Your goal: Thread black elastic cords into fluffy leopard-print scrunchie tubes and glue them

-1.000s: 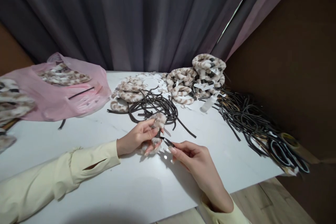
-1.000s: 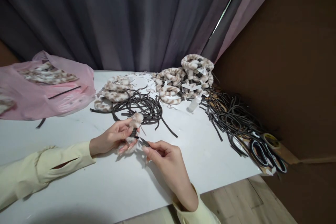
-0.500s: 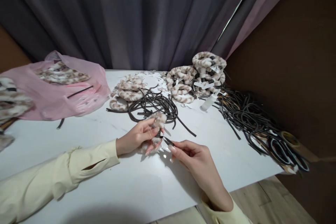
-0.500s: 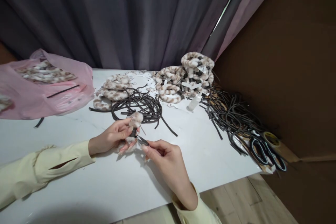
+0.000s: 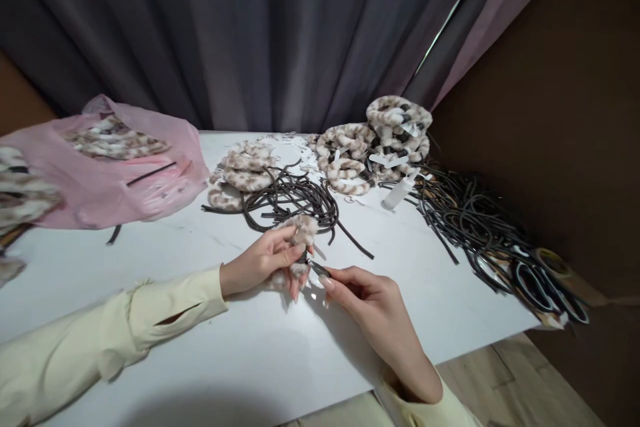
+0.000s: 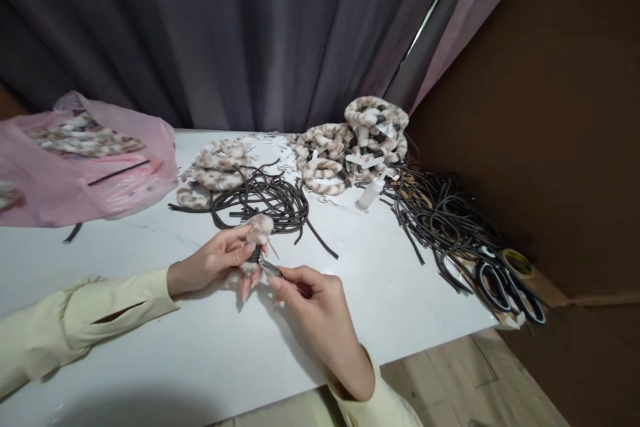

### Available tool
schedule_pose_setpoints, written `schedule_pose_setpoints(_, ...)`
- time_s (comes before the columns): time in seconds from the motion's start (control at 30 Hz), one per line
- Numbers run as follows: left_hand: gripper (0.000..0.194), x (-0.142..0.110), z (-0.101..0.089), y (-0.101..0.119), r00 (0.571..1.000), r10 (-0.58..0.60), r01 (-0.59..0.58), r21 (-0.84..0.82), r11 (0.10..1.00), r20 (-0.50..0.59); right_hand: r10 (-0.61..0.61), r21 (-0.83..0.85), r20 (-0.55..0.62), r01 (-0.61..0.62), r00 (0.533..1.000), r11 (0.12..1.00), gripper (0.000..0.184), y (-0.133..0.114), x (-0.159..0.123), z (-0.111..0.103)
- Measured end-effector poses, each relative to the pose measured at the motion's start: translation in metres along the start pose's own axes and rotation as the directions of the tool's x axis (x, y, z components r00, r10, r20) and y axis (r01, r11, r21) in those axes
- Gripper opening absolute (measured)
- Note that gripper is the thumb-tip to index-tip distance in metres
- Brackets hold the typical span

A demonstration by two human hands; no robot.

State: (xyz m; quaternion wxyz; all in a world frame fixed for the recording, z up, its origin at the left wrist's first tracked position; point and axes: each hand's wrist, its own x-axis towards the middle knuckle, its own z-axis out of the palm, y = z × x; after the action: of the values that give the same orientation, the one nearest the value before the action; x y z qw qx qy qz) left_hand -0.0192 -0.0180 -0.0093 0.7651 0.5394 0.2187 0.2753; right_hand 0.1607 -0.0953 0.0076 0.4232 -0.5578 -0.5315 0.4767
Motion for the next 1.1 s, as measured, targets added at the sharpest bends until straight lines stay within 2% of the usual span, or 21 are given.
schedule_pose_setpoints(0.13, 0.027, 0.001, 0.002, 0.001, 0.999, -0.029, 0.030, 0.035, 0.999, -0.035, -0.102, -0.125, -0.003, 0.101, 0.995, 0.987, 0.021, 0.002, -0.001, -0.001)
schedule_pose_setpoints(0.23, 0.028, 0.002, 0.005, 0.003, 0.995, -0.048, 0.052, 0.051, 0.997, -0.082, -0.224, -0.274, 0.006, 0.217, 0.975, 0.937, 0.022, 0.005, 0.000, -0.002)
schedule_pose_setpoints(0.4, 0.030, 0.002, 0.011, 0.004, 0.982, -0.080, 0.090, 0.049, 0.995, -0.172, -0.457, -0.467, 0.084, 0.440, 0.885, 0.767, 0.019, 0.007, 0.003, -0.005)
schedule_pose_setpoints(0.53, 0.033, 0.004, 0.015, 0.005, 0.959, -0.098, 0.115, 0.047, 0.992, -0.267, -0.543, -0.567, 0.189, 0.542, 0.818, 0.620, 0.020, 0.005, 0.004, -0.005)
schedule_pose_setpoints(0.67, 0.033, 0.005, 0.018, 0.006, 0.936, -0.118, 0.146, 0.061, 0.987, -0.332, -0.560, -0.664, 0.269, 0.572, 0.784, 0.482, 0.022, 0.002, 0.007, -0.005)
schedule_pose_setpoints(0.8, 0.028, 0.005, 0.017, 0.003, 0.916, -0.141, 0.188, 0.092, 0.978, -0.375, -0.514, -0.744, 0.367, 0.576, 0.775, 0.338, 0.023, -0.003, 0.009, -0.007)
schedule_pose_setpoints(0.93, 0.025, 0.005, 0.016, -0.004, 0.909, -0.116, 0.172, 0.107, 0.979, -0.401, -0.507, -0.789, 0.443, 0.590, 0.740, 0.172, 0.019, -0.005, 0.011, -0.007)
schedule_pose_setpoints(1.0, 0.025, 0.005, 0.016, -0.006, 0.914, -0.085, 0.139, 0.110, 0.984, -0.397, -0.501, -0.804, 0.444, 0.577, 0.743, 0.142, 0.018, -0.005, 0.011, -0.005)
schedule_pose_setpoints(1.1, 0.027, 0.006, 0.017, -0.006, 0.915, -0.031, 0.076, 0.098, 0.992, -0.403, -0.458, -0.819, 0.392, 0.529, 0.798, 0.221, 0.017, -0.006, 0.012, 0.002)
